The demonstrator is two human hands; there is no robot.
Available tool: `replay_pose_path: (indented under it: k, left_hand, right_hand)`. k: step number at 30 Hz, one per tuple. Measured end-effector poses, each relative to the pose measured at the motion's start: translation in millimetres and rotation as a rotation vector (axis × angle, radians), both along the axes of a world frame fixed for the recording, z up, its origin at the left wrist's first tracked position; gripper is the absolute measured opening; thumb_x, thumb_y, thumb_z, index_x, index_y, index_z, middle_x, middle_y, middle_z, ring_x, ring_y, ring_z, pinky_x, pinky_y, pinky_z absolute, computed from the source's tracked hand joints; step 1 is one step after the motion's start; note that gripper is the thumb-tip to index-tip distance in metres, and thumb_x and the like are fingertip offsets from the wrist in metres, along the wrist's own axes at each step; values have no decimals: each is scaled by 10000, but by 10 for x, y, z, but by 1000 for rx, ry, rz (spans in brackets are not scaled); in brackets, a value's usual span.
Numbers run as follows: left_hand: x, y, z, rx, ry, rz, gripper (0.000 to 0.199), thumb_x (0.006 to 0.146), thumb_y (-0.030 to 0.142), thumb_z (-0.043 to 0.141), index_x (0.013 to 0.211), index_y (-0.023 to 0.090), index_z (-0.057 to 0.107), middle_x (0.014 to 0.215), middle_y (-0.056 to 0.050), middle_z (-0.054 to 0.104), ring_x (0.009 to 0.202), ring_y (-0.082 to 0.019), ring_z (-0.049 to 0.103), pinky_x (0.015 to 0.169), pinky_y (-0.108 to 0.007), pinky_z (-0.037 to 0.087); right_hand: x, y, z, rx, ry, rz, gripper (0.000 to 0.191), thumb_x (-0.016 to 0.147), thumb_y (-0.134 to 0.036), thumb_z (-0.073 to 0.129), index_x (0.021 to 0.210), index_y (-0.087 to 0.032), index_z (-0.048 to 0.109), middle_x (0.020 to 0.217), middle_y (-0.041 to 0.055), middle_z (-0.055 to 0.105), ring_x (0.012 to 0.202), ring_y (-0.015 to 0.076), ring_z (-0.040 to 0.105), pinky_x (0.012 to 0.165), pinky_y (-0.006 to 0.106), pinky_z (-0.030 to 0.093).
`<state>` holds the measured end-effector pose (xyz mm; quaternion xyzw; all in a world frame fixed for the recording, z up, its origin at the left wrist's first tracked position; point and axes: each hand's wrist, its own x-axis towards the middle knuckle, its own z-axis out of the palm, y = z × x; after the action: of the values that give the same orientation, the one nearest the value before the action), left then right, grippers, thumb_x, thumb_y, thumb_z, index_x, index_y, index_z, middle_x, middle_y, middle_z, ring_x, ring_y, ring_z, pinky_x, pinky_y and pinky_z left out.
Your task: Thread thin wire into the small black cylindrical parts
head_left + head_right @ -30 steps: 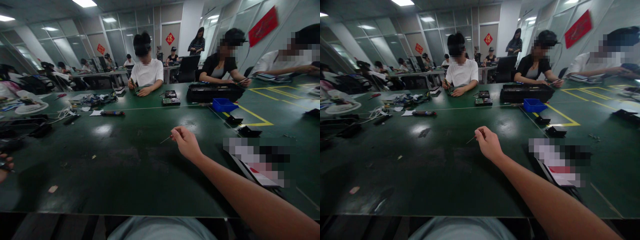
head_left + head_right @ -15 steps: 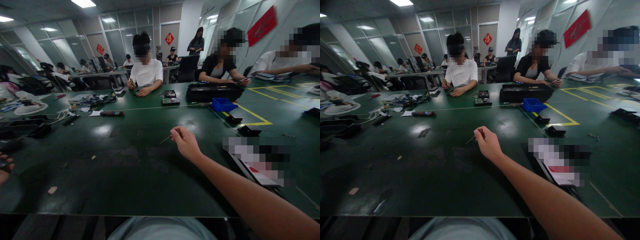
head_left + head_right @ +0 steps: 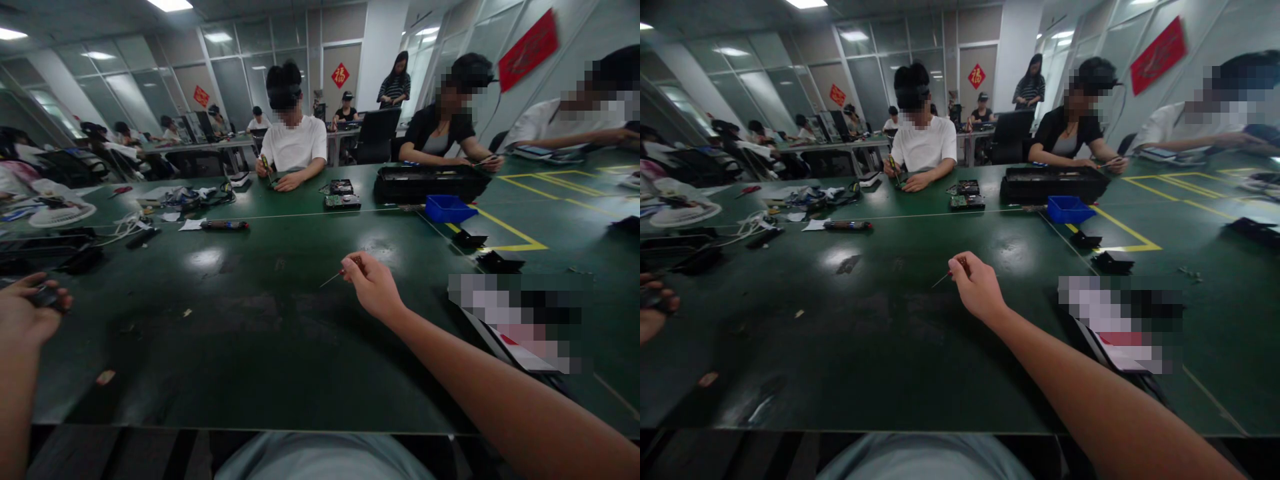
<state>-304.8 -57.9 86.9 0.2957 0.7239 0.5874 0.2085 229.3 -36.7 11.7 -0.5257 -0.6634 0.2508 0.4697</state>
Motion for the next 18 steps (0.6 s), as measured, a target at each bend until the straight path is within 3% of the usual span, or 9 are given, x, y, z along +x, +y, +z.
replay_pose_path:
  k: [2, 5, 10, 15, 18]
  left_hand:
    - [6, 130, -60, 103, -121, 91, 126, 690, 58, 447, 763, 160, 459, 617, 12, 437, 567, -126, 427, 553, -206, 408]
    - [192, 265, -21, 167, -224, 71, 253, 609, 22, 453, 808, 158, 531, 674, 5, 483, 585, -135, 455, 565, -224, 408]
    - [773, 410, 80, 246, -346, -166, 355, 545, 17, 466, 861, 137, 571, 694, -10, 516, 621, -155, 478, 605, -262, 431]
    - [1425, 461, 96, 215, -388, -402, 251, 746, 27, 435, 917, 132, 587, 696, -6, 524, 646, -137, 503, 663, -248, 439]
    - [1801, 490, 86, 195, -410, -510, 275, 755, 33, 450, 966, 134, 595, 685, -7, 523, 614, -134, 503, 636, -242, 430]
  right_hand:
    - [-1, -8, 9, -4, -5, 2, 243, 968, -408, 502, 919, -210, 634, 747, 23, 694, 722, 194, 671, 686, 329, 488]
    - [0, -19, 23, -5, -6, 5, 238, 969, -403, 498, 921, -211, 631, 770, 29, 704, 735, 195, 677, 691, 330, 492]
    - [5, -14, 26, 5, -11, 2, 249, 968, -411, 496, 922, -207, 632, 759, 31, 700, 726, 196, 674, 684, 330, 489]
    - [10, -19, 38, 16, -3, 6, 253, 969, -416, 496, 915, -208, 628, 763, 31, 700, 728, 197, 675, 690, 335, 491]
    - [13, -24, 39, 16, -7, 5, 253, 972, -417, 493, 918, -210, 630, 774, 34, 705, 735, 198, 677, 692, 336, 494]
